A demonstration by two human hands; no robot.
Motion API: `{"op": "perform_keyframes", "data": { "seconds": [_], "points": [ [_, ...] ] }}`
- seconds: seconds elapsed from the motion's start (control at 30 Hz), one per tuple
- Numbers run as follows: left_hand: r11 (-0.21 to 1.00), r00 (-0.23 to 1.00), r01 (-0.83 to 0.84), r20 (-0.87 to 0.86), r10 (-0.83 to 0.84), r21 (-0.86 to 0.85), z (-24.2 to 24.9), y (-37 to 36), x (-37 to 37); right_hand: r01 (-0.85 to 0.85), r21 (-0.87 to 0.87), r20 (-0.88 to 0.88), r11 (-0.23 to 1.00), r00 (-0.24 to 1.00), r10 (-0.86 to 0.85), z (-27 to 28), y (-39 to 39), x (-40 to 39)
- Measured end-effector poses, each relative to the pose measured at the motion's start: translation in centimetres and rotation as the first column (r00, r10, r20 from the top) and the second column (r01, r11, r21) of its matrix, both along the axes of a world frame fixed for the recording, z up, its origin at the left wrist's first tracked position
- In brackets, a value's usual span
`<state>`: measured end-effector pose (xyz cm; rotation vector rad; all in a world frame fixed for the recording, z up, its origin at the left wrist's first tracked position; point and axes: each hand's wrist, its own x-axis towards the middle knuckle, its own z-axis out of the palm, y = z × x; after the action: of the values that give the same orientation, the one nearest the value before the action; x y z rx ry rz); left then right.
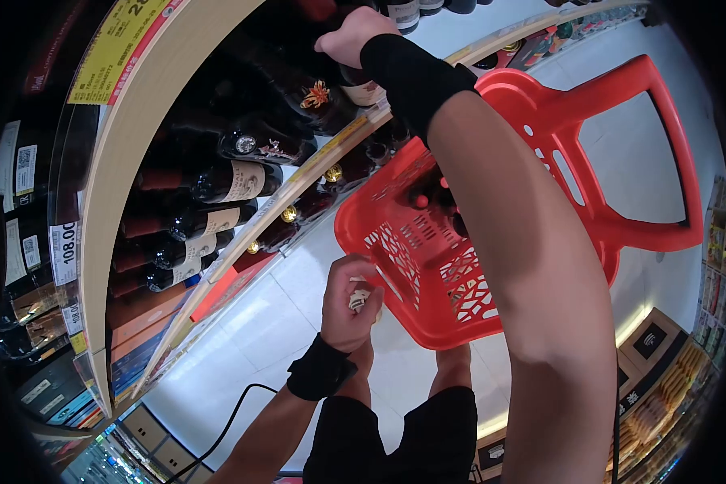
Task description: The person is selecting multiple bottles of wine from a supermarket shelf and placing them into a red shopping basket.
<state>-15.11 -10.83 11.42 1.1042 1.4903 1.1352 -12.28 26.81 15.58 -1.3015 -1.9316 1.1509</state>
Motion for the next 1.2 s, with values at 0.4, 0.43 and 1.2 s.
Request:
{"op": "perform_keyframes", "data": {
  "seconds": [0.4,0.43,1.2],
  "points": [
    [0.994,1.000,-0.015,0.017,0.017,-0.104,-1.6,-1.9,-1.4,0.270,0.115,0.253,0.956,0.922,-0.291,1.2,-2.1,0.3],
    [0.994,0.999,-0.020,0.023,0.022,-0.108,-1.7,-2.1,-1.5,0.198,0.066,0.115,0.978,0.972,-0.205,1.1,-2.3,0.9],
    [0.986,0.996,0.020,0.084,-0.007,-0.163,0.4,-1.7,0.6,0.416,-0.352,-0.472,0.838,0.695,-0.543,8.0,-12.4,16.8]
  ]
}}
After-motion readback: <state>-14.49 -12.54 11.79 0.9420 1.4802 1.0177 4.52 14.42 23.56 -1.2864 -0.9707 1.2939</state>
